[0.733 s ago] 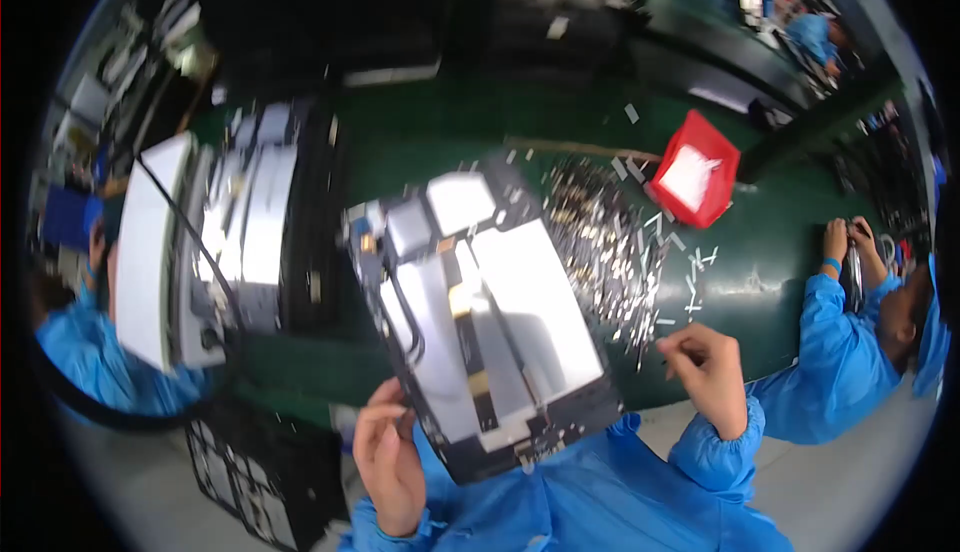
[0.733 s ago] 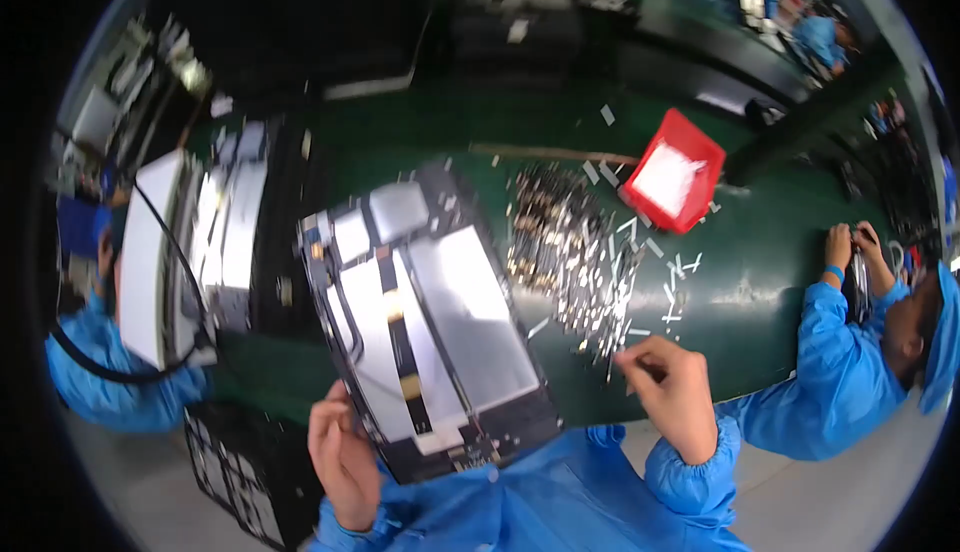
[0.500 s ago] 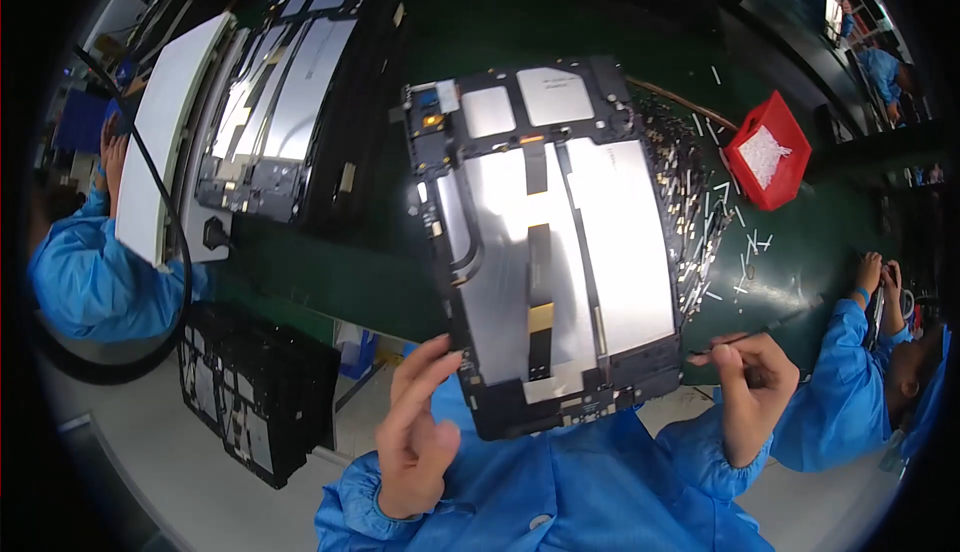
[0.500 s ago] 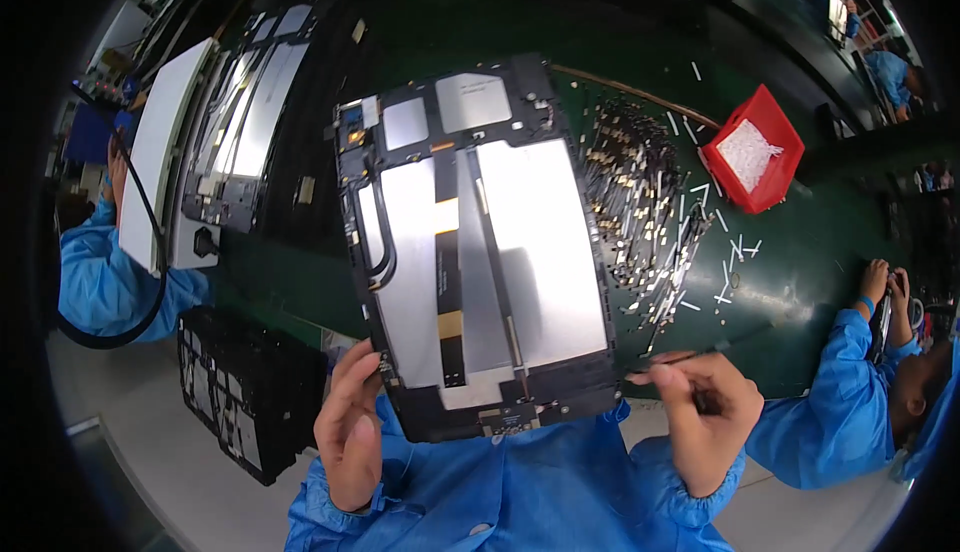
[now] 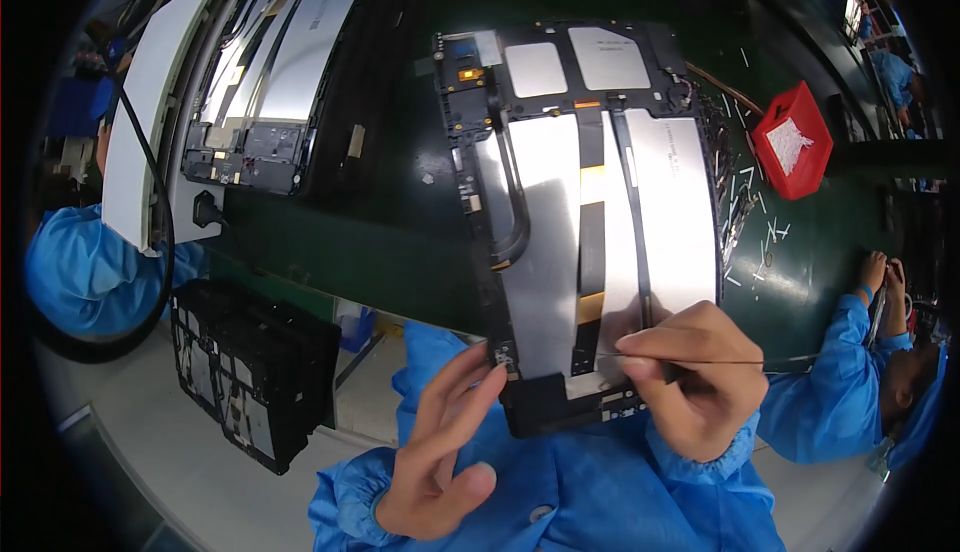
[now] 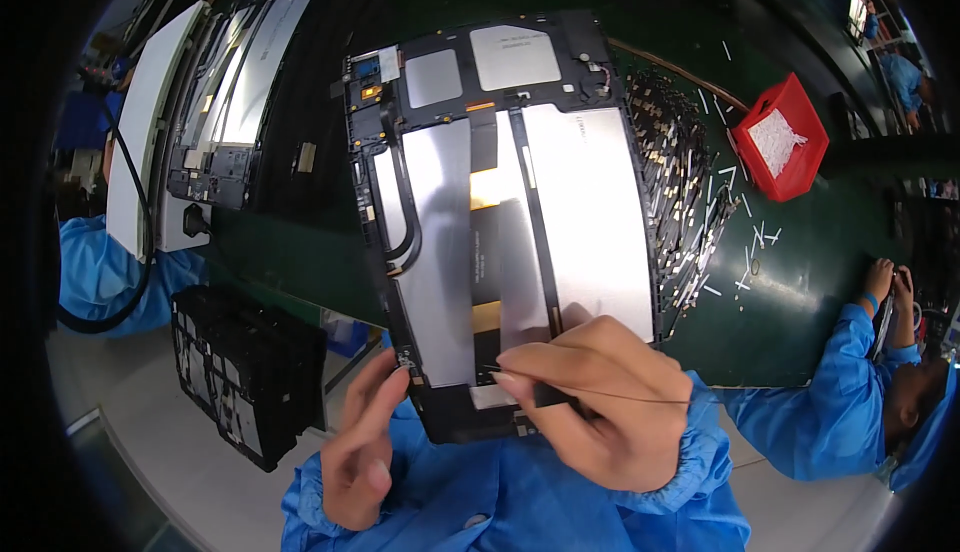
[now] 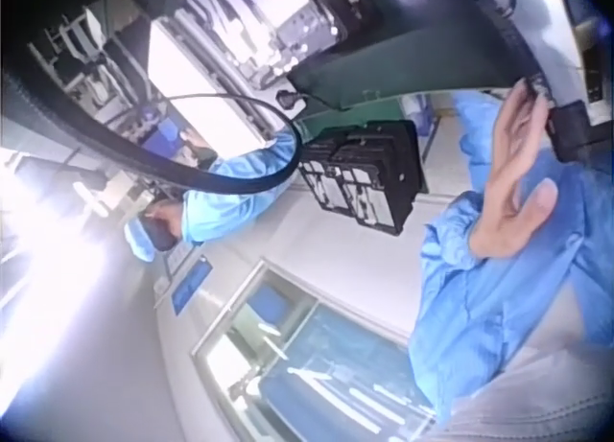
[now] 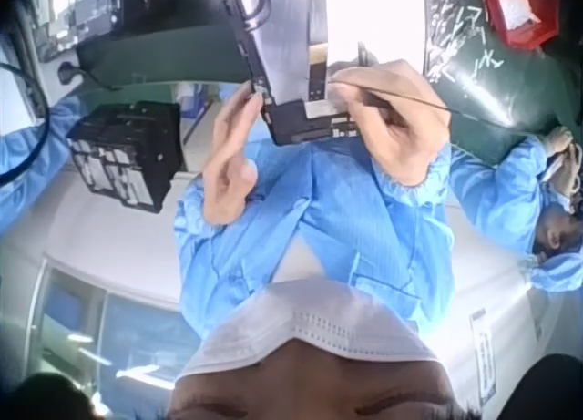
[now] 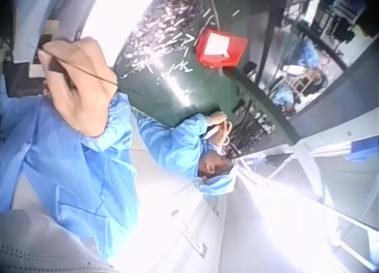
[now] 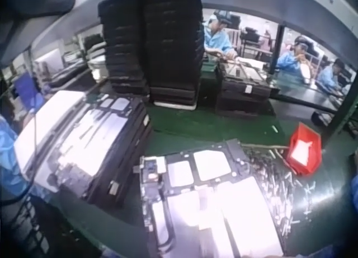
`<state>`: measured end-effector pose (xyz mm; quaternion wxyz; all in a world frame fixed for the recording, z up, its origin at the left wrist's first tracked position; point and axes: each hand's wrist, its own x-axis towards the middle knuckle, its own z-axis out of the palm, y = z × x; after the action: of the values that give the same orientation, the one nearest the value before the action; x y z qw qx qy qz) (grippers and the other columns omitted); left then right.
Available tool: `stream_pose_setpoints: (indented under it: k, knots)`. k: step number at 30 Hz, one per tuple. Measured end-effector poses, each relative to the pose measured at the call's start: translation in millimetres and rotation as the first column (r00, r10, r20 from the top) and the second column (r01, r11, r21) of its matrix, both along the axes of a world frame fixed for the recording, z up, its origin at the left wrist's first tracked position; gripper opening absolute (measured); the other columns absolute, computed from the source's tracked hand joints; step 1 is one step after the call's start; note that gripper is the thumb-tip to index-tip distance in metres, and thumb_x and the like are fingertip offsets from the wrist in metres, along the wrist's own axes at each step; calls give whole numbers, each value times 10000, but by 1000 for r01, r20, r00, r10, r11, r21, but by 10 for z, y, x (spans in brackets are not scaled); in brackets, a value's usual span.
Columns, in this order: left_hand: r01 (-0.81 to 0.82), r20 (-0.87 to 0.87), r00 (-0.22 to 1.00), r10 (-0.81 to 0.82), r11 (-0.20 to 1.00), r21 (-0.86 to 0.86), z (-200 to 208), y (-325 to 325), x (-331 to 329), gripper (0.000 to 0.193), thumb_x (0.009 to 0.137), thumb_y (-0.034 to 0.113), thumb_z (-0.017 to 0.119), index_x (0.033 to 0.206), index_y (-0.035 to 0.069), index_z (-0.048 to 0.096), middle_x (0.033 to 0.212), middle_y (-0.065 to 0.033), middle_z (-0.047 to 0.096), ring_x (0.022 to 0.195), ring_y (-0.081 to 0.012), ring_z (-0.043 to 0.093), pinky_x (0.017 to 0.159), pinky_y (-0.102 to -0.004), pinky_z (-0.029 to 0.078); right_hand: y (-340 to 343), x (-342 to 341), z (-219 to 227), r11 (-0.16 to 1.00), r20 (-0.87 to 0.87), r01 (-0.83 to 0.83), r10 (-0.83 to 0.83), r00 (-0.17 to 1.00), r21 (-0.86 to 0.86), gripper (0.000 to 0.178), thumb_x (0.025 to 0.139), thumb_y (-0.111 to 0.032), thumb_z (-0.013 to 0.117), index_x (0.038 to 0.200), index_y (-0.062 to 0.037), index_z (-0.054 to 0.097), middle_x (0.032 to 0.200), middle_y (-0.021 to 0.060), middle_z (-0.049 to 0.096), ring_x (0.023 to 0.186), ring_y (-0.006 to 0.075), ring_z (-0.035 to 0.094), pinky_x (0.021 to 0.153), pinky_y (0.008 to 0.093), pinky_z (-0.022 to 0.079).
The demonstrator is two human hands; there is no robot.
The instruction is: The person assembles tablet screen components by connecting flex cables and applying adhesive strips to a tablet screen, using tweezers to manipulate the small parts.
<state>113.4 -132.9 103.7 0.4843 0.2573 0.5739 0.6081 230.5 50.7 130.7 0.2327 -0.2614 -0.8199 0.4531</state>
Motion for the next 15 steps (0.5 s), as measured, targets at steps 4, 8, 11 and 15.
stream_pose_setpoints:
  k: [4,8,11,15]
  knots:
    - [-36,258,966,23,998,48,-135,-33,-125,431,904,360,509,1117,-1,608,1420,-212,241,1300,-325,290,1042,-426,260,22,-10,27,999,30,-39,40,999,-15,154,682,58,700,831,50,665,777,146,635,636,205,607,571,273,482]
    - [-120,313,946,85,988,94,-263,34,-150,317,915,295,490,911,13,636,1362,-208,332,1247,-297,357,1010,-402,295,-43,-106,140,983,69,-174,177,982,-53,149,707,3,710,835,36,640,776,114,607,633,242,596,582,305,490]
    - [-179,240,959,150,979,102,-336,113,-155,244,904,222,497,829,15,603,1270,-195,419,1183,-277,415,994,-385,308,-71,-235,4,967,85,-244,250,964,-79,135,731,-36,695,833,23,631,804,116,585,627,271,596,580,321,494]
    - [-218,92,973,211,973,73,-343,197,-145,185,862,184,569,856,4,610,1192,-176,454,1127,-265,447,981,-371,317,-36,-307,5,970,224,-243,236,946,7,139,741,-59,671,828,29,609,804,124,568,610,291,583,535,340,482]
